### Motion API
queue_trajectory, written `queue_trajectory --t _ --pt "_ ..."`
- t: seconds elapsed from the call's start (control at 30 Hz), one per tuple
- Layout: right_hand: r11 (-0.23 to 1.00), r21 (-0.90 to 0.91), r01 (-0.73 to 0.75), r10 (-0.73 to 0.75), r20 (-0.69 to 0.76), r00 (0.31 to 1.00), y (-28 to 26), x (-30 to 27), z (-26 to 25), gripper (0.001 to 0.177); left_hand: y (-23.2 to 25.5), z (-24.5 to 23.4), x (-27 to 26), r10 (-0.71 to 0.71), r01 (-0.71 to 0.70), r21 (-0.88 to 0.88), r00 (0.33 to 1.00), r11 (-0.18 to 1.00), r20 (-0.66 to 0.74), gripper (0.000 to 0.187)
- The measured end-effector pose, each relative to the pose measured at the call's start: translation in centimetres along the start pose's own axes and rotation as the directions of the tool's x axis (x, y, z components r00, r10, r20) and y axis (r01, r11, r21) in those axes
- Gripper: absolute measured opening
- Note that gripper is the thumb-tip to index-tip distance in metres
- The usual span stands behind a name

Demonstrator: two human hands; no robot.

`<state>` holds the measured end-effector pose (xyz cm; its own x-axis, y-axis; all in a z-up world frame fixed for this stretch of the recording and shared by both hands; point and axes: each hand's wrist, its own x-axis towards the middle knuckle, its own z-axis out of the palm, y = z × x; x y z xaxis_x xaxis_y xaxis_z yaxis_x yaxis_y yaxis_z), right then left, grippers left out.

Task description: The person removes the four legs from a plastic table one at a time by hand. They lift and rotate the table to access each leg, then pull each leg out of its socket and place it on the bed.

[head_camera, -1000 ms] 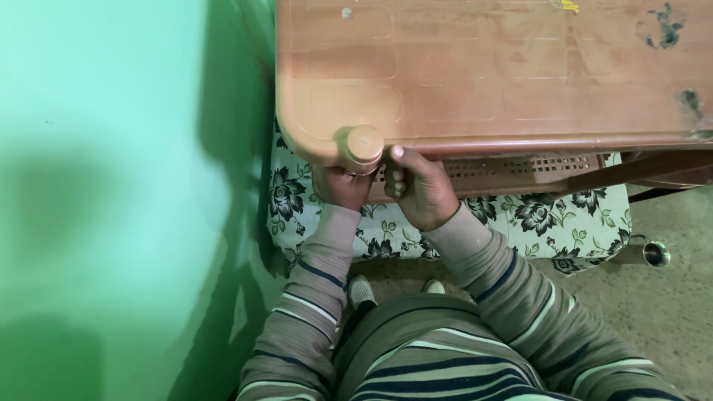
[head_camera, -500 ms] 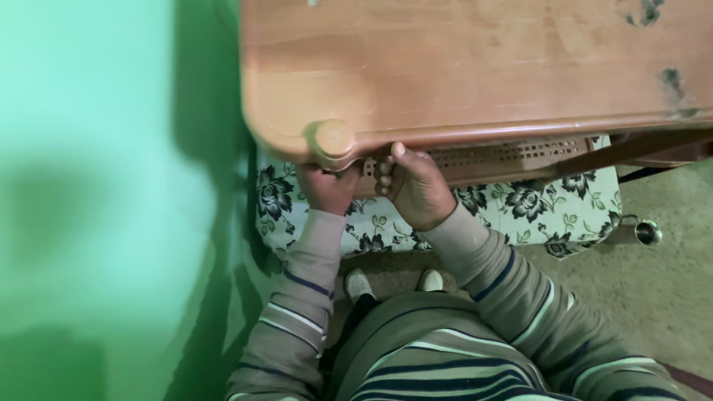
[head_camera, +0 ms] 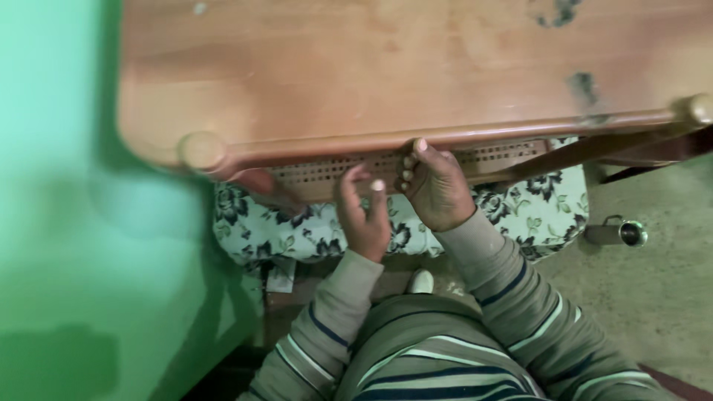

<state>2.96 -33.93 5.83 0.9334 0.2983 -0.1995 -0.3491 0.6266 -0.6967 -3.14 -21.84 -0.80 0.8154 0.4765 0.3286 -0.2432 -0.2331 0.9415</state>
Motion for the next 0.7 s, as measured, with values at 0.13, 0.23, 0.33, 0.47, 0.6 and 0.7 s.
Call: queue_trajectory --t 0.13,0.23,0.33,0.47,0.6,0.7 --pt "1.000 0.004 -0.005 0.005 0.013 1.000 -4.6 -1.4 -3.9 0.025 1.8 8.3 -0.3 -0.123 0.199 -0.447 0.973 0.872 0.195 0.038" --pt "1.000 -0.010 -0.001 0.001 0.002 1.000 -7.9 -2.5 -6.7 0.027 2.7 13.4 -1.0 -0.262 0.430 -0.605 0.900 0.670 0.349 0.030" --pt "0.999 -0.032 0.008 -0.009 -0.041 0.999 -10.6 -3.2 -9.5 0.028 3.4 17.2 -1.9 -0.289 0.487 -0.628 0.871 0.607 0.397 0.028" --pt "0.999 0.019 0.045 -0.044 -0.047 0.998 -13.0 -3.5 -13.0 0.021 3.8 21.1 -2.9 -0.289 0.489 -0.647 0.871 0.585 0.397 0.029" --pt "0.999 -0.008 0.038 -0.039 -0.116 0.992 -15.0 -4.0 -15.5 0.022 3.7 24.3 -3.6 -0.320 0.515 -0.653 0.857 0.555 0.403 0.029" --pt "0.997 -0.003 0.081 -0.080 -0.173 0.982 -16.4 -4.4 -16.6 0.021 3.8 26.1 -3.8 -0.323 0.573 -0.621 0.818 0.536 0.476 0.030"
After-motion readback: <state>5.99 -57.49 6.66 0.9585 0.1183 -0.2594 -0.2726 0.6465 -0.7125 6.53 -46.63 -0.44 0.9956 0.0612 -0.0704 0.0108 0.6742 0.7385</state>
